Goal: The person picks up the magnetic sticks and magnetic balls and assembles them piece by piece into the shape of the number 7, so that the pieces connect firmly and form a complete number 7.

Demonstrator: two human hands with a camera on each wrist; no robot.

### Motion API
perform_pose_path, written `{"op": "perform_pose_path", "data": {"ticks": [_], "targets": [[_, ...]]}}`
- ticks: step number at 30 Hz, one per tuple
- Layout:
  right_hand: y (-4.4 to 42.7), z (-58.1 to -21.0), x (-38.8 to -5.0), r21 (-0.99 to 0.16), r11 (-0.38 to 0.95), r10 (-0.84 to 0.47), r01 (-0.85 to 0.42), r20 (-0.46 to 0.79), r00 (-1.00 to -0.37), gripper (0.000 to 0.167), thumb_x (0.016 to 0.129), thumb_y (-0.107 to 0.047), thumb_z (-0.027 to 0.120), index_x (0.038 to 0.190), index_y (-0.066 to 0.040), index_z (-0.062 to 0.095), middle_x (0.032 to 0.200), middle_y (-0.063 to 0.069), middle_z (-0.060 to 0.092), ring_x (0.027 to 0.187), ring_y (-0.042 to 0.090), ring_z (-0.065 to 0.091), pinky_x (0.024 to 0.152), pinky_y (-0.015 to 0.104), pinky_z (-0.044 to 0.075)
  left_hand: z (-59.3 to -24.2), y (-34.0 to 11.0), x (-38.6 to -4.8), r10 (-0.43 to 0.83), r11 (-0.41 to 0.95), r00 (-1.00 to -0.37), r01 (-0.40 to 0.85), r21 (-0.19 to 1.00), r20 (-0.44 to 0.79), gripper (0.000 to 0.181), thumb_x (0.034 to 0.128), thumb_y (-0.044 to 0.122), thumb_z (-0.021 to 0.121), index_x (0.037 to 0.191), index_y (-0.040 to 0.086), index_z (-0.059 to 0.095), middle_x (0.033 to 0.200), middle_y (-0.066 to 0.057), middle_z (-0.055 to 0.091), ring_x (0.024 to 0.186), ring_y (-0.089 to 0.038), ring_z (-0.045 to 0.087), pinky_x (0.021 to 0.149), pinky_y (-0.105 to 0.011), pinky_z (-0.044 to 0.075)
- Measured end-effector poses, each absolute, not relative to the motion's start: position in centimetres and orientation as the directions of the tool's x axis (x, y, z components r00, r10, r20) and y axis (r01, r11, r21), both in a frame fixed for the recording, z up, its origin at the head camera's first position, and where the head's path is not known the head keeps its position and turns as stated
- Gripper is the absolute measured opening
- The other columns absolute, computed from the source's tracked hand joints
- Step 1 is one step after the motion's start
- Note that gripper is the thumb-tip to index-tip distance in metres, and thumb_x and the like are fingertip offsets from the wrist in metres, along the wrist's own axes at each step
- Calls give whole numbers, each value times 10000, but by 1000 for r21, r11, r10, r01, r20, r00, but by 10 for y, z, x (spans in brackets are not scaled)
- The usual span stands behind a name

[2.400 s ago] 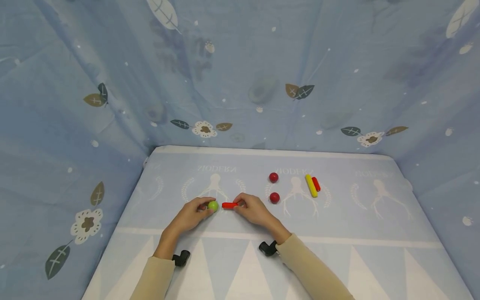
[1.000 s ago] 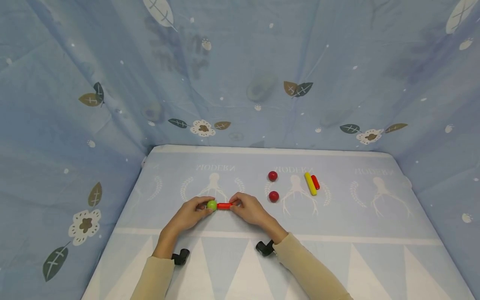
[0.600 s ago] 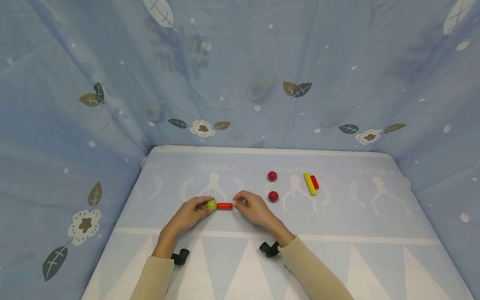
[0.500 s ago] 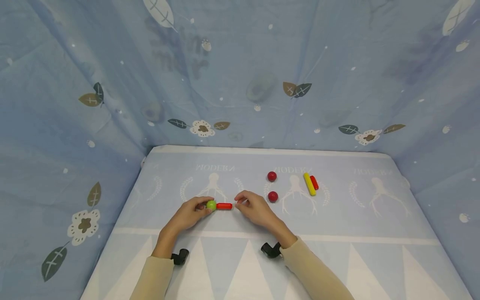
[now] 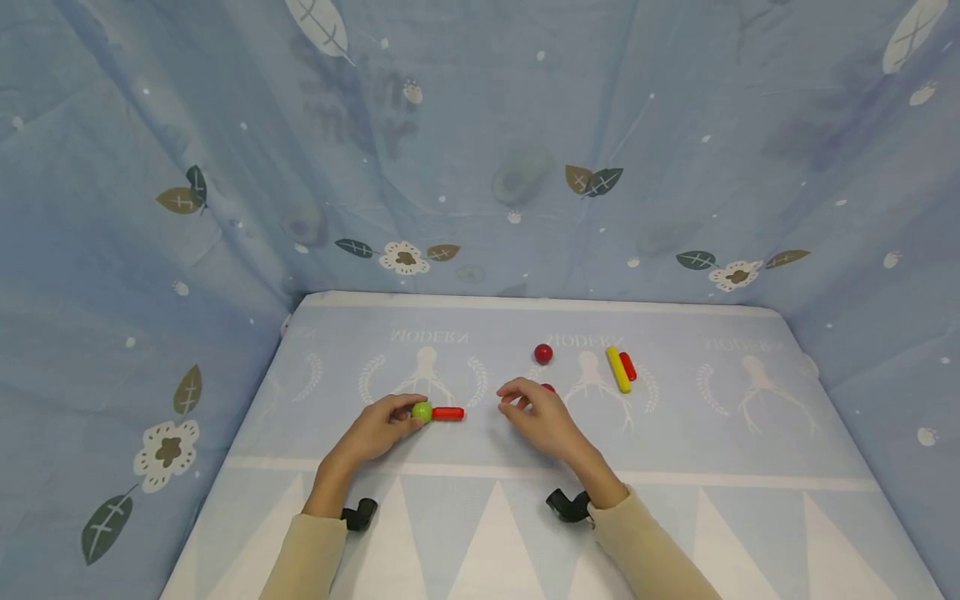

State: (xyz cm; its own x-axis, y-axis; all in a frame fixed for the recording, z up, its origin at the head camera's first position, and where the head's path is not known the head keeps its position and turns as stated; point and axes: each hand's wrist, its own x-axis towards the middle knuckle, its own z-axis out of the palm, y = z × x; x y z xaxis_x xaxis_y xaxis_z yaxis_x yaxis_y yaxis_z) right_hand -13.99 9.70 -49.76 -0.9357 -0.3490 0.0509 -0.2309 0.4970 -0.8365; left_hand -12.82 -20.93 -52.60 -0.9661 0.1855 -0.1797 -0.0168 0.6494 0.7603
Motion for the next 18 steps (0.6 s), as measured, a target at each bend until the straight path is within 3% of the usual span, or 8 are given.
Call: {"op": "perform_pose_path", "data": {"ticks": [8,18], "targets": [[123,-496,-135,-847,478,-303,-232,89,-949,204,940,-131,713,1134,-71,688,957,-49,653,869,155,583,764,313,483,-525,-209,-128,181,653,-967,-20,757,-182,382,919,211,747,1296,207,685,992,2,601,891,-186,529,779,-377,441],[159,-504,-145,-882,460,-174,-99,20,-985,255,930,-172,733,1173,-115,682,952,26,604,882,218,568,764,313,493,-526,-209,-129,184,647,-966,-20,762,-181,379,918,222,750,1293,209,687,996,0,598,898,-193,525,783,-381,438]]}}
